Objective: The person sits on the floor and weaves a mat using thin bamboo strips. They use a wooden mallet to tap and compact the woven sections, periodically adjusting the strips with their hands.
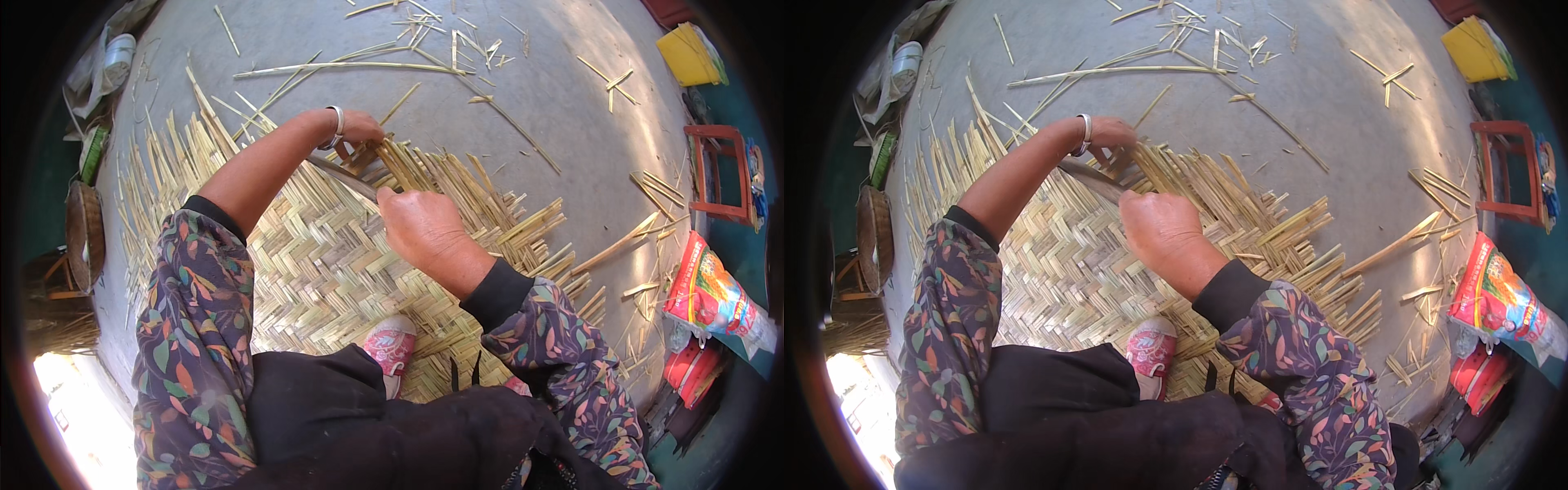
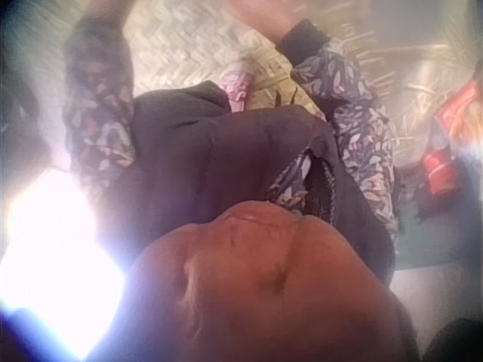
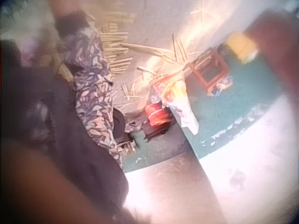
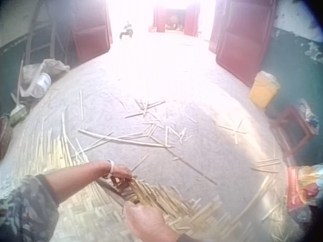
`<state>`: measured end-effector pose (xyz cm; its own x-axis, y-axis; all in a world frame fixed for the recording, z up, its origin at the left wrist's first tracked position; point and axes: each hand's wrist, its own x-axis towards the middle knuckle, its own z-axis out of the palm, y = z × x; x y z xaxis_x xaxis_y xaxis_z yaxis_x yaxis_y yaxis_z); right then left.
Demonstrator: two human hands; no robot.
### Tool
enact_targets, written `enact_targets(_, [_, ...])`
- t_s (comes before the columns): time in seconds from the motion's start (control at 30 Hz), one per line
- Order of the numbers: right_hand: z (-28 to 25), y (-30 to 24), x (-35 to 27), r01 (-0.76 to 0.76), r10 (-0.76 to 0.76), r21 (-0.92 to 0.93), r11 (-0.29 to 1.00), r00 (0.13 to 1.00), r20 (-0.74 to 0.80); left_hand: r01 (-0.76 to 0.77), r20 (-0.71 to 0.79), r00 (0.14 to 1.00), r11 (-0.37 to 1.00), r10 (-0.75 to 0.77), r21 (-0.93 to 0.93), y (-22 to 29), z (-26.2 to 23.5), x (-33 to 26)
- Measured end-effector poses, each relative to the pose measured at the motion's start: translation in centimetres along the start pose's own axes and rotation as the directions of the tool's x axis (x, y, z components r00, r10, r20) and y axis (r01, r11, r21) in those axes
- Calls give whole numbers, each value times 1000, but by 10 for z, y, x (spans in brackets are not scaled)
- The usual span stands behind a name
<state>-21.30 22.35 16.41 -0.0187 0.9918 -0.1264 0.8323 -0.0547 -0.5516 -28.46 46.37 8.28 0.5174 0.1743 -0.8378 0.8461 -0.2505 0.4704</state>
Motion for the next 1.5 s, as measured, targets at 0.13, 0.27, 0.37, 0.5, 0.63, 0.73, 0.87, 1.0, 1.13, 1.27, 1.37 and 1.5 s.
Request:
enact_targets(0.13, [-1, -2, -1, -7, 7, -13, 1000, 1000, -5, 80, 20, 997, 993, -78, -85, 7, 1, -9])
enact_targets(0.27, [-6, -6, -3, -34, 34, -27, 999, 999, 19, 80, 61, 995, 997, -79, -4, 8, 2, -12])
enact_targets(0.37, [-8, -8, -3, -31, 32, -25, 999, 999, 20, 189, 32, 982, 970, -186, -153, 3, 2, -10])
enact_targets(0.5, [-5, -7, -2, -22, 23, -26, 999, 999, 25, 103, 55, 993, 993, -100, -54, -4, 0, -6])
enact_targets(0.63, [-1, -4, 1, 3, -2, -32, 999, 1000, 9, -10, 20, 1000, 999, 9, 33, -8, 1, -4])
enact_targets(0.73, [2, -3, 3, -22, 24, -53, 998, 999, 39, -48, 48, 997, 977, 59, -207, -12, 5, -6])
enact_targets(0.87, [4, -6, 4, -52, 58, -85, 995, 996, 67, -52, 41, 997, 963, 65, -266, -13, 8, -5])
enact_targets(1.0, [6, -6, 4, -55, 62, -101, 993, 996, 70, 21, 23, 1000, 971, -16, -240, -10, 10, 3])
enact_targets(1.13, [12, -5, 5, -69, 77, -106, 992, 994, 76, -13, 1, 1000, 983, 13, -183, -12, 10, 5])
enact_targets(1.27, [19, -7, 9, -120, 133, -123, 985, 986, 105, -64, 21, 997, 947, 74, -316, -10, 13, 0])
enact_targets(1.37, [25, -8, 10, -143, 158, -141, 979, 983, 94, -136, -88, 990, 918, 111, -373, -3, 18, -2])
enact_targets(1.5, [29, -4, 12, -143, 164, -173, 975, 980, 117, -159, -175, 977, 964, 122, -213, 0, 19, -3])
